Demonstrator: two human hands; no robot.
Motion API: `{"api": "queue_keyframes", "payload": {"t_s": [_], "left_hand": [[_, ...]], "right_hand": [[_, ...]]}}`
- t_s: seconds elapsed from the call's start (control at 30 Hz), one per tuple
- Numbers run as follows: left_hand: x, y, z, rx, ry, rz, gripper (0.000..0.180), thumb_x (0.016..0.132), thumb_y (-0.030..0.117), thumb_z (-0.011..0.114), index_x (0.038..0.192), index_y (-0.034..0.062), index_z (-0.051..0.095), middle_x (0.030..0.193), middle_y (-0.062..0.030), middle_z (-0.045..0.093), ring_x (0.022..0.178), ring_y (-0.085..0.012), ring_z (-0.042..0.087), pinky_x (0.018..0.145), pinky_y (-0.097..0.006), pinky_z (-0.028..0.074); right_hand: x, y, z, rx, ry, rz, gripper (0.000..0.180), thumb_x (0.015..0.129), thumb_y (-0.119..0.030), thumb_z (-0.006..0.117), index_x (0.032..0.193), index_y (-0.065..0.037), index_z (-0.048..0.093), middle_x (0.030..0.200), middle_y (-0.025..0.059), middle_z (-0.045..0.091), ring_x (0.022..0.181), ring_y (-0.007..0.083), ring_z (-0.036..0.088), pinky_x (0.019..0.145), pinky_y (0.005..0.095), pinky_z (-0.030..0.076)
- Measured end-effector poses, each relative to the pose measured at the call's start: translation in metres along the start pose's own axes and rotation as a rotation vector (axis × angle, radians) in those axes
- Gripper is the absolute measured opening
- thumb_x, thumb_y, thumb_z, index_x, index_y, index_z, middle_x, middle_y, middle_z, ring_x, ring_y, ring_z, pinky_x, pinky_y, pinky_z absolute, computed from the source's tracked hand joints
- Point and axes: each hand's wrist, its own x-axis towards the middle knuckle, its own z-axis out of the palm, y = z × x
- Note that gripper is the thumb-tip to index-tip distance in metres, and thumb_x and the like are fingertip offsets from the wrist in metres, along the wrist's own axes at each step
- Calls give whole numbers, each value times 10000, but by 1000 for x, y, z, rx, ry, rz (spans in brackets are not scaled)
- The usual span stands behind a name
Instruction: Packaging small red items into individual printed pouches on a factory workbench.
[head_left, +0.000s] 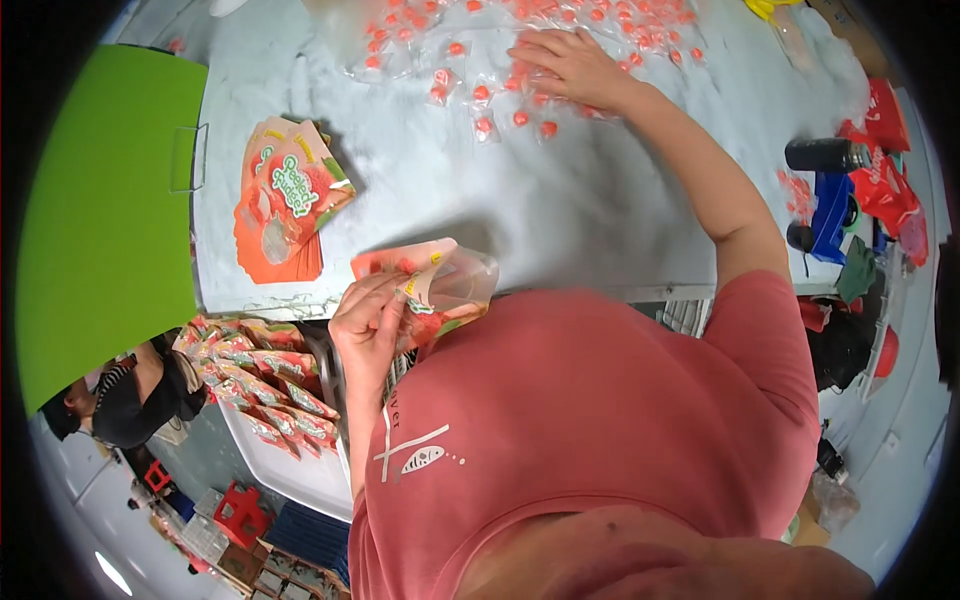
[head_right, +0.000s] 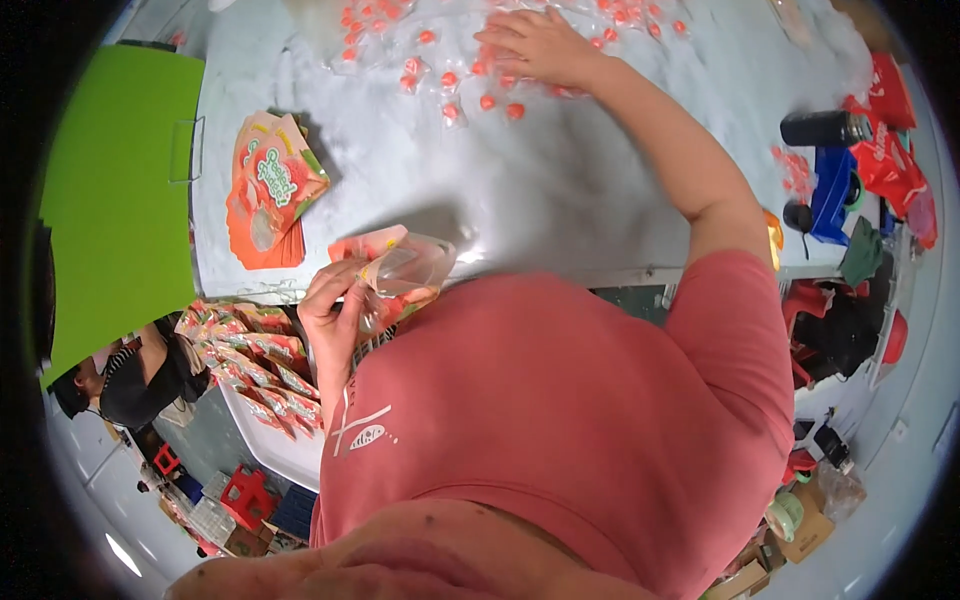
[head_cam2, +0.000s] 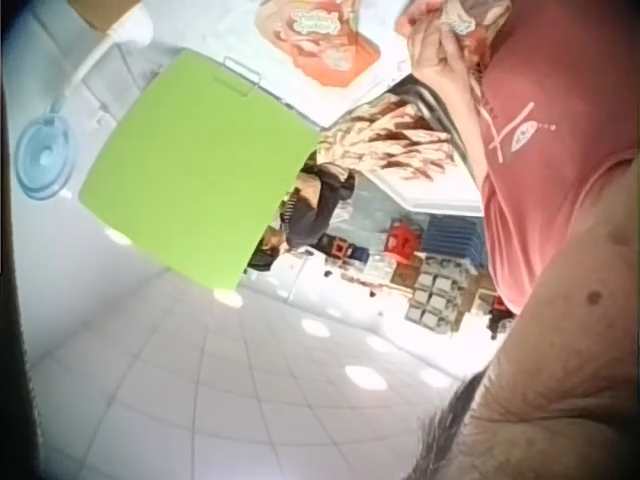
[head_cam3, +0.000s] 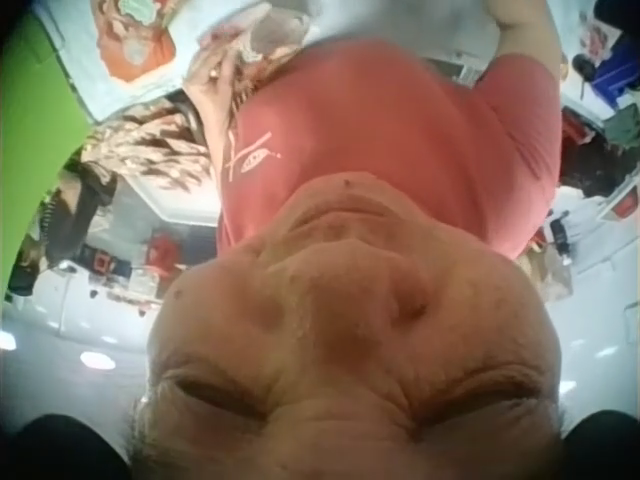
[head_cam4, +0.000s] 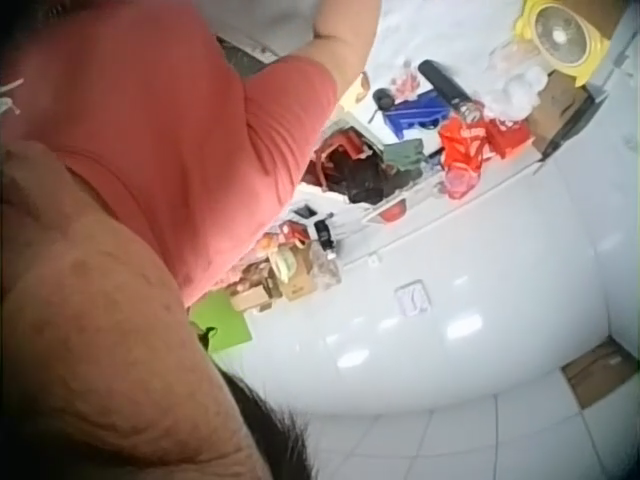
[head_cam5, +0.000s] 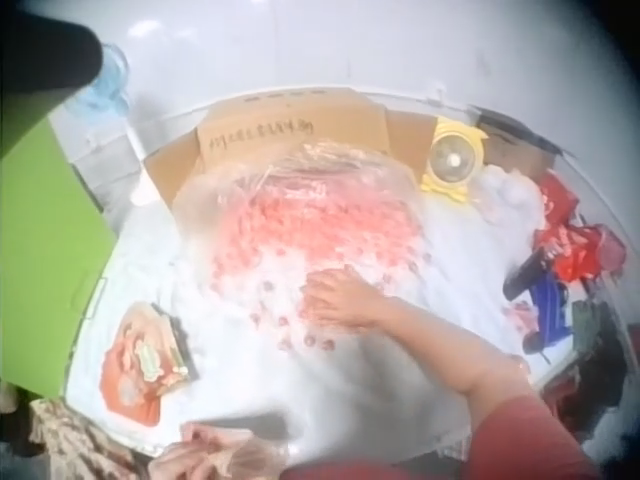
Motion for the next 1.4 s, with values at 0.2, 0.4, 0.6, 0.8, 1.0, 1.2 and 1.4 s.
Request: {"api": "queue_keyframes", "payload": {"t_s": [0.2,0.4,0.6,0.8,1.0,1.2,1.4], "left_hand": [[-15,-8,1,-150,88,-120,161,835,-37,682,995,-37,700,937,-90,697,782,-131,621,730,-252,490],[-26,-12,6,-166,122,-214,156,879,-19,678,1032,-26,647,943,-46,635,877,-116,595,779,-235,480],[-32,-4,8,-310,137,-114,196,869,-95,567,1038,-23,634,1033,-107,681,1018,-162,645,849,-279,530],[-46,-13,5,-407,192,-128,191,885,-27,613,1075,-39,624,1037,-116,696,963,-166,664,865,-284,517],[-40,-18,6,-254,243,-188,156,903,-5,629,1057,-19,651,1055,-89,697,938,-122,649,780,-256,520],[-46,-24,5,-307,407,-75,190,886,46,698,1053,-28,645,998,-61,685,865,-92,632,772,-229,506],[-38,-10,11,-352,487,-97,138,913,54,678,1025,-22,650,876,-14,674,762,-47,585,680,-188,472]], "right_hand": [[-37,-6,-8,-259,61,163,529,925,-370,585,1426,-256,461,1471,48,429,1368,285,370,1118,524,306],[32,-67,34,181,255,72,521,932,-401,580,1411,-221,484,1503,111,378,1407,307,321,1122,571,291],[69,-103,61,88,146,251,478,905,-417,613,1316,-176,578,1495,126,378,1402,327,316,1099,510,324],[12,-154,71,199,251,-31,423,920,-314,606,1313,-158,578,1461,103,401,1369,330,355,1076,502,334],[-28,-148,63,128,264,-296,390,979,-256,540,1347,-129,554,1446,90,445,1347,319,397,1114,446,329],[-76,-125,32,875,384,335,317,980,-139,510,1277,-65,596,1366,116,528,1267,242,496,1075,327,365],[-107,-129,14,792,309,290,376,927,-180,627,1282,-65,584,1230,78,581,1085,217,587,902,337,481]]}}
